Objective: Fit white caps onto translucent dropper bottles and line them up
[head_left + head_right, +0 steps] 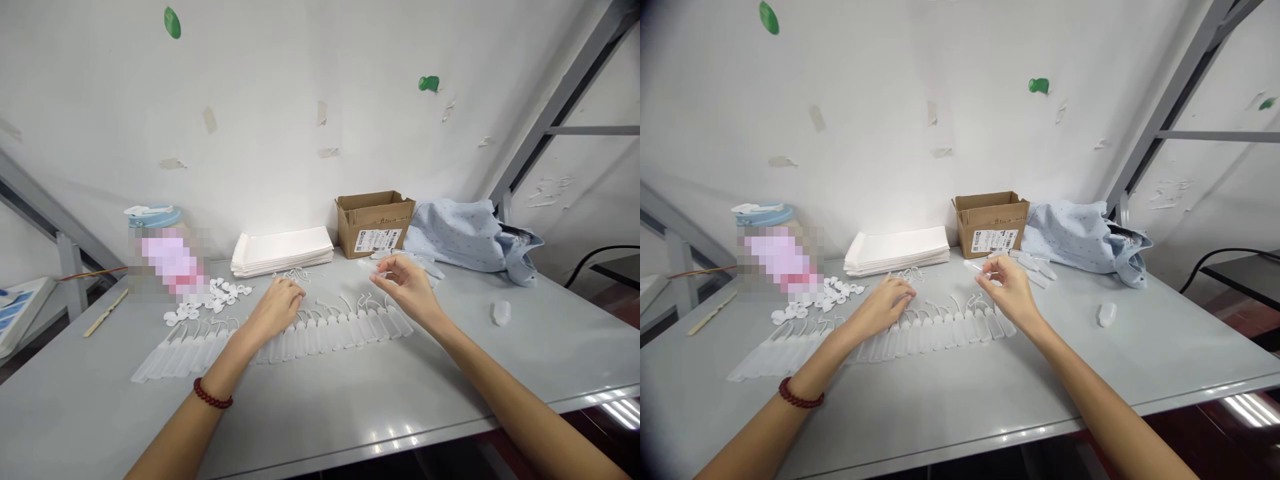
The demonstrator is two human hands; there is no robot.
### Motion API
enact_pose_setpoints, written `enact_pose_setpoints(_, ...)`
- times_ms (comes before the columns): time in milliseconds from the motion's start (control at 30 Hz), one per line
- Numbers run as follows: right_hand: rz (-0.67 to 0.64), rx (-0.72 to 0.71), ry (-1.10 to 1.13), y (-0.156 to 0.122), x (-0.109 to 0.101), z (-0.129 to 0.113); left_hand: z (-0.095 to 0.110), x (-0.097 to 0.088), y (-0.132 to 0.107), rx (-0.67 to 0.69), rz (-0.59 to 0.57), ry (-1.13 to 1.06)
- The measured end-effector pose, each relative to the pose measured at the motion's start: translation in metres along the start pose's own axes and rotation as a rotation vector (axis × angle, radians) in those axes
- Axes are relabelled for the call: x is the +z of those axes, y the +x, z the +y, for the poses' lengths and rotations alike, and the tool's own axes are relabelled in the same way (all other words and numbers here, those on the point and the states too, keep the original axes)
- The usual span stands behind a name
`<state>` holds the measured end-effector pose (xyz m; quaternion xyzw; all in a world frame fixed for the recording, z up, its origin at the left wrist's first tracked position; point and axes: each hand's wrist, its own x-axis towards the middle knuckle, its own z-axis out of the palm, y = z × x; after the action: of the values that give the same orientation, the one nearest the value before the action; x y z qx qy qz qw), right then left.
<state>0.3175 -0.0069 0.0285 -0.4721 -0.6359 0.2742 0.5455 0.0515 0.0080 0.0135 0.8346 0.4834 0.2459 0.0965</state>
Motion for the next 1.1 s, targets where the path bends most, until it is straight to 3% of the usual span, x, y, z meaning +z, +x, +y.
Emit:
enact_pose_setpoints(200,-0.065,0.026,0.1,-0.005,0.009,0.0,0.006,-0.006,-0.001,-0.031,0.057,-0.007)
enact_pose_setpoints(300,-0.145,0.112,0.227,-0.011,0.015,-0.007,0.019,-0.013,-0.002,-0.033,0.201,-0.1)
enact_pose_setpoints(400,-0.248,0.224,0.365,-0.018,0.022,-0.018,0.038,-0.014,-0.004,0.062,0.387,-0.219)
enact_pose_setpoints(500,-0.33,0.244,0.488,-0.024,0.029,-0.027,0.056,-0.008,-0.007,0.125,0.462,-0.282)
enact_pose_setpoints(567,-0.369,0.221,0.523,-0.027,0.033,-0.029,0.065,-0.004,-0.009,0.09,0.472,-0.336)
enact_pose_setpoints(667,-0.399,0.182,0.498,-0.031,0.037,-0.027,0.073,0.002,-0.011,0.017,0.465,-0.444)
enact_pose_setpoints(800,-0.415,0.099,0.343,-0.034,0.04,-0.023,0.075,0.007,-0.013,0.023,0.517,-0.487)
enact_pose_setpoints(1100,-0.414,-0.073,0.073,-0.035,0.035,-0.024,0.075,0.007,-0.015,0.351,0.627,-0.177)
